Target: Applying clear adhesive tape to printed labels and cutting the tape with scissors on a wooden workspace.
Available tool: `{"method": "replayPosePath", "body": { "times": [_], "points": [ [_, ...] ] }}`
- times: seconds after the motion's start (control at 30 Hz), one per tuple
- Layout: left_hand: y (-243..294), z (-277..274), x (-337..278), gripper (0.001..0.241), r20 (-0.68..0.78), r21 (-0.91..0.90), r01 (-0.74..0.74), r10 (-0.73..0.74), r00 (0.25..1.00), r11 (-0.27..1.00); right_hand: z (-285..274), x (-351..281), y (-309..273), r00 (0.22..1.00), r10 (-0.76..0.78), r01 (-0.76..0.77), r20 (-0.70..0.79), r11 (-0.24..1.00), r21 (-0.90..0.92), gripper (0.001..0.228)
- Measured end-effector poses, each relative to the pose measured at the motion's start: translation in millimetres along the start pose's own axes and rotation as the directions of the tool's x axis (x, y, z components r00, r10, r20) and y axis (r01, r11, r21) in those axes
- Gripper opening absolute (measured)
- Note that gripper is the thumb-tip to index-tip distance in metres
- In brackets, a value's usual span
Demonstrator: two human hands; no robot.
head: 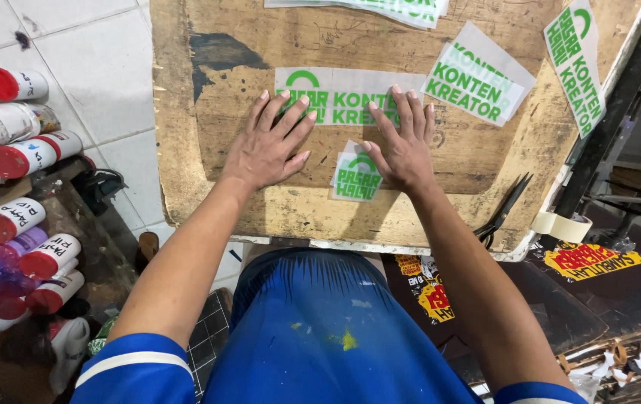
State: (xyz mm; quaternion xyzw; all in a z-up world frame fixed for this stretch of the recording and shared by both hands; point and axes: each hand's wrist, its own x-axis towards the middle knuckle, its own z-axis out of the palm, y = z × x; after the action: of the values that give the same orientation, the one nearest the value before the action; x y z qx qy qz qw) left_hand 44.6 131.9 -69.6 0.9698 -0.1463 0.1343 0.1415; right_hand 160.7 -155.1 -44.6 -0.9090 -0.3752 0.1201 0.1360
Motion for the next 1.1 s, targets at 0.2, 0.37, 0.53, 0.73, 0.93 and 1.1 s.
{"method": "replayPosePath", "body": {
  "times": [0.2, 0.37, 0.53, 0.73, 0.93, 1.1],
  "points": [
    [-0.3, 0.2, -0.2, 0.064, 0.001, -0.007, -0.001, 0.001, 1.0, 1.0, 1.9, -0.1, 1.6, 1.0, 0.011, -0.011, 0.014, 1.0, 0.005, 0.064],
    [-0.9, 1.0, 0.6, 0.065, -0.001, -0.014, 0.003, -0.003, 1.0, 1.0, 0.1, 0.0, 1.1, 1.0, 0.006, -0.006, 0.021, 1.0, 0.002, 0.064],
    [0.1, 0.8, 0.4, 0.065, -0.005, -0.004, 0.008, -0.008, 1.0, 1.0, -0.9, -0.4, 1.0, 0.999, 0.013, -0.013, 0.041, 1.0, 0.007, 0.066],
    [-0.1, 0.9, 0.9, 0.066, -0.02, -0.005, 0.006, -0.006, 1.0, 1.0, -3.1, 0.1, -0.2, 1.0, -0.007, 0.007, 0.025, 1.0, -0.002, 0.066],
    [-0.2, 0.5, 1.3, 0.063, -0.029, -0.022, 0.006, -0.006, 1.0, 1.0, -3.1, -0.3, -0.6, 1.0, -0.008, 0.008, 0.025, 1.0, -0.008, 0.067],
    [1.1, -4.2, 4.8, 0.06, -0.025, -0.029, 0.012, -0.013, 1.0, 1.0, 1.6, 1.5, 3.5, 0.999, -0.03, 0.029, -0.022, 0.999, -0.015, 0.066]
  ]
}}
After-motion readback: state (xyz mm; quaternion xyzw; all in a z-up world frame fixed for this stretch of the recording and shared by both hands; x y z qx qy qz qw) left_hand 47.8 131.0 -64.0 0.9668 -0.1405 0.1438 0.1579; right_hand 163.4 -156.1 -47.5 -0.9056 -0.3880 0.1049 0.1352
